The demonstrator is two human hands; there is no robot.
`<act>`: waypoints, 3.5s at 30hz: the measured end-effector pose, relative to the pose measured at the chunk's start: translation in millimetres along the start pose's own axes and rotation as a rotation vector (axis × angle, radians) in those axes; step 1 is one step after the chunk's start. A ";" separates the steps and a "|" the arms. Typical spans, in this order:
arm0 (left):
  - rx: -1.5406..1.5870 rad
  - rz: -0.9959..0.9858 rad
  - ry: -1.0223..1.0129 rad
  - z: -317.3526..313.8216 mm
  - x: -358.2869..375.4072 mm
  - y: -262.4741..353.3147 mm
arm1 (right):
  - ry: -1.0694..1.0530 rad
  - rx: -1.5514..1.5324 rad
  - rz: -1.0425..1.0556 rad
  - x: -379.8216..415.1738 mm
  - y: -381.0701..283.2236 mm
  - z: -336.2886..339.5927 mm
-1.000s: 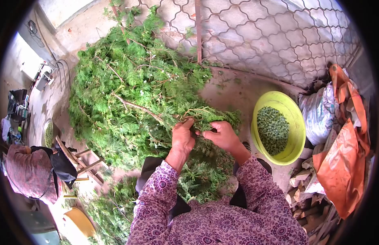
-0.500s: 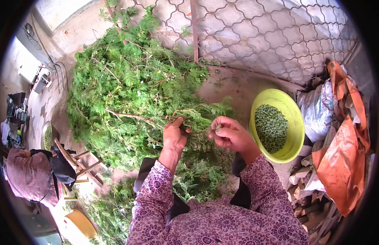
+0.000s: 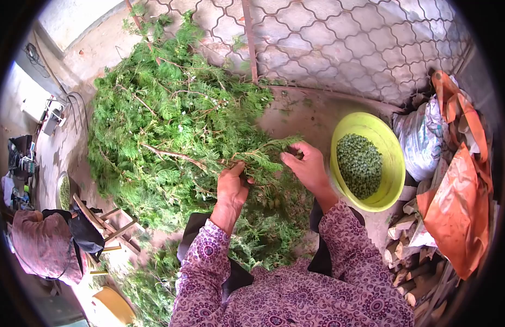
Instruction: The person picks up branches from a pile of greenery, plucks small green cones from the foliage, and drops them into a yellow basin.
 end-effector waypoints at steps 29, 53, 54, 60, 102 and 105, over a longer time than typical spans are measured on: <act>0.008 0.058 -0.062 -14.5 9.1 10.4 | -0.194 -0.738 -0.340 12.2 9.3 -3.8; 0.253 -0.029 0.090 29.1 -4.4 47.0 | 0.553 -0.094 0.062 -8.4 41.0 239.6; 0.257 -0.032 0.067 31.4 -6.3 47.9 | 0.675 0.512 0.176 1.9 23.6 259.1; 0.282 -0.035 0.128 24.3 2.3 52.6 | 0.584 0.970 -0.019 -0.3 61.3 278.8; -1.320 -1.116 -0.323 -108.0 88.2 56.8 | -0.646 -0.113 -0.144 23.0 -7.7 -19.1; -1.248 -1.053 -0.423 -104.4 80.0 41.7 | -0.657 -0.210 -0.238 28.0 -4.3 -20.6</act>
Point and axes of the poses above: each hand's wrist, its own x-axis away from the middle knuckle, its own z-axis out of the back of the hand, y = z × x, the point moved 10 cm from there along -x, towards the middle knuckle, and after that the axes turned 11 degrees about -x, right-handed, at the moved point
